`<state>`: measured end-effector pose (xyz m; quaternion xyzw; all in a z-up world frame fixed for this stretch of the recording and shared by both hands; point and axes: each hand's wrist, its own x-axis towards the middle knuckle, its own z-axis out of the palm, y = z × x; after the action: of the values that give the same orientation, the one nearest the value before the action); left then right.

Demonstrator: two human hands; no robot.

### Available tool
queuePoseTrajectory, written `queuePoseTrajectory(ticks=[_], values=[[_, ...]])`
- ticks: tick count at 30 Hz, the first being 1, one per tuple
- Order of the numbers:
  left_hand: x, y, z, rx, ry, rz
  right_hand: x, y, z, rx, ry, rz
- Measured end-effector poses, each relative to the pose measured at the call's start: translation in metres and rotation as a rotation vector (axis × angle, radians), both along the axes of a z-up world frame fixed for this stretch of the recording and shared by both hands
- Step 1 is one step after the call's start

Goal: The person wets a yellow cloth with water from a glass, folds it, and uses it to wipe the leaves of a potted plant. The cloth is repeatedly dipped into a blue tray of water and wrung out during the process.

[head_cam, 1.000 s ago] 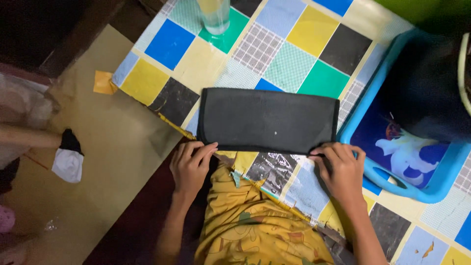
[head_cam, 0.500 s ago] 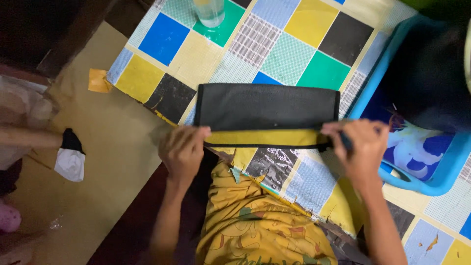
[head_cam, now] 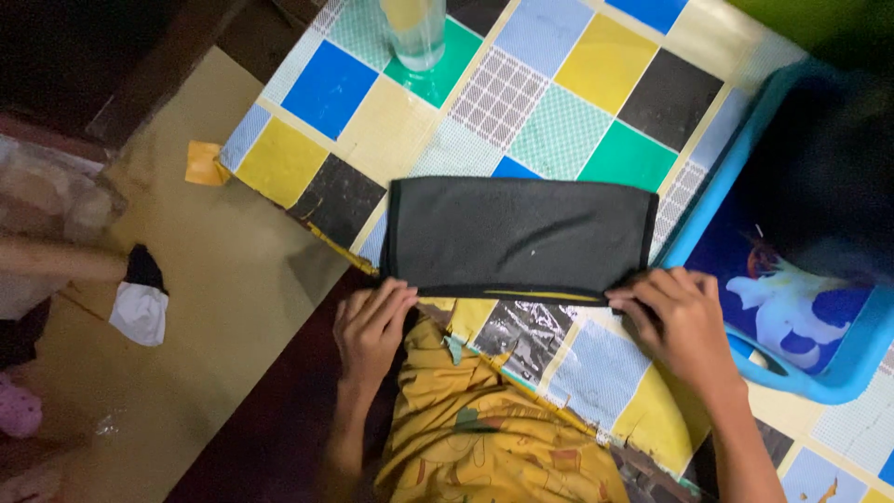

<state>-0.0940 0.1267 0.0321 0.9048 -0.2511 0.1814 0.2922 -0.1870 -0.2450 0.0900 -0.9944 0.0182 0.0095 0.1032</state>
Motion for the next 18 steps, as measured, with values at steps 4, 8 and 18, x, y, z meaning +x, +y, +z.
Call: queuePoseTrajectory(ticks=[4,8,18], values=[[0.005,-0.006,0.02,-0.004,-0.046,0.065,0.011,0.008,0.018,-0.005,0.04,-0.019],[0.012,-0.001,0.018,0.038,0.023,0.027,0.017,0.009,0.034,-0.071,0.094,0.035],[0.033,0.009,0.032,0.166,0.051,-0.131,0.002,0.005,0.014,-0.11,0.219,-0.035]])
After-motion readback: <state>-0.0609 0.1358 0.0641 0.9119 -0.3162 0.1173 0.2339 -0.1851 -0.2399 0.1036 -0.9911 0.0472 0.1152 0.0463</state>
